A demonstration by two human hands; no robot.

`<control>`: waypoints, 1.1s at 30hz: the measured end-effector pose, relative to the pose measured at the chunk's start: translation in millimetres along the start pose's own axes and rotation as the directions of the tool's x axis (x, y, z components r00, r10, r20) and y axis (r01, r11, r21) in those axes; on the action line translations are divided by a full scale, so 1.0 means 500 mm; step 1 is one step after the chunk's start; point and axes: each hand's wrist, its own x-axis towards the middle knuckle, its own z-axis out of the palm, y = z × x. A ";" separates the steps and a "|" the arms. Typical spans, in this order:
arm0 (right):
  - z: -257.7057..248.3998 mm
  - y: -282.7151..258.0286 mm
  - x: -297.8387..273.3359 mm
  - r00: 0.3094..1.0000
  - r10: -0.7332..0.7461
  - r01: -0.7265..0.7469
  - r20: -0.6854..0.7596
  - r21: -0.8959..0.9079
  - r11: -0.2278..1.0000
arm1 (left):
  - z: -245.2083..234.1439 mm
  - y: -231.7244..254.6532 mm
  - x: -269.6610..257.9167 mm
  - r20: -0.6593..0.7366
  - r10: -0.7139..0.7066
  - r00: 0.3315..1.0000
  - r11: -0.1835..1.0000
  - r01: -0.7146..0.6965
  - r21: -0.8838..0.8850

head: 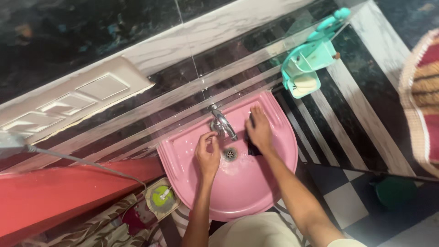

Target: The person washes a dark cloth in a pink sink. They turn on the tap, wet the cloth, and rub it with their hands. They briefly open a white container with a red lid, then continue rinsing and wringing the cloth under running water.

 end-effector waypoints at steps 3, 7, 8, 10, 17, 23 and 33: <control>0.058 -0.022 -0.046 0.998 -0.054 0.057 0.027 -0.111 0.992 | 0.013 -0.008 0.001 -0.077 -0.136 0.988 0.991 0.137 0.008; 0.116 -0.025 -0.070 0.915 -0.386 0.359 0.120 0.196 0.912 | 0.026 -0.031 0.002 -0.126 -0.100 0.987 0.995 0.095 -0.040; 0.120 -0.010 -0.067 0.900 -0.408 0.378 0.153 0.193 0.906 | 0.024 -0.040 0.003 -0.133 -0.119 0.984 0.993 0.121 0.008; 0.106 0.044 -0.034 0.867 -0.452 0.421 0.211 0.177 0.890 | 0.029 -0.053 0.004 -0.128 -0.209 0.970 0.975 0.216 0.044; 0.127 0.029 -0.091 0.999 -0.035 0.035 -0.040 -0.006 0.999 | 0.018 -0.079 -0.015 -0.111 -0.279 0.954 0.960 0.280 -0.004; 0.116 0.092 -0.049 0.965 -0.227 0.230 0.128 -0.009 0.973 | -0.001 -0.100 -0.020 -0.059 -0.334 0.941 0.942 0.332 -0.045; 0.049 -0.026 -0.022 0.869 0.409 -0.494 0.279 0.522 0.695 | -0.150 -0.153 -0.001 0.133 -0.191 0.973 0.901 0.120 0.417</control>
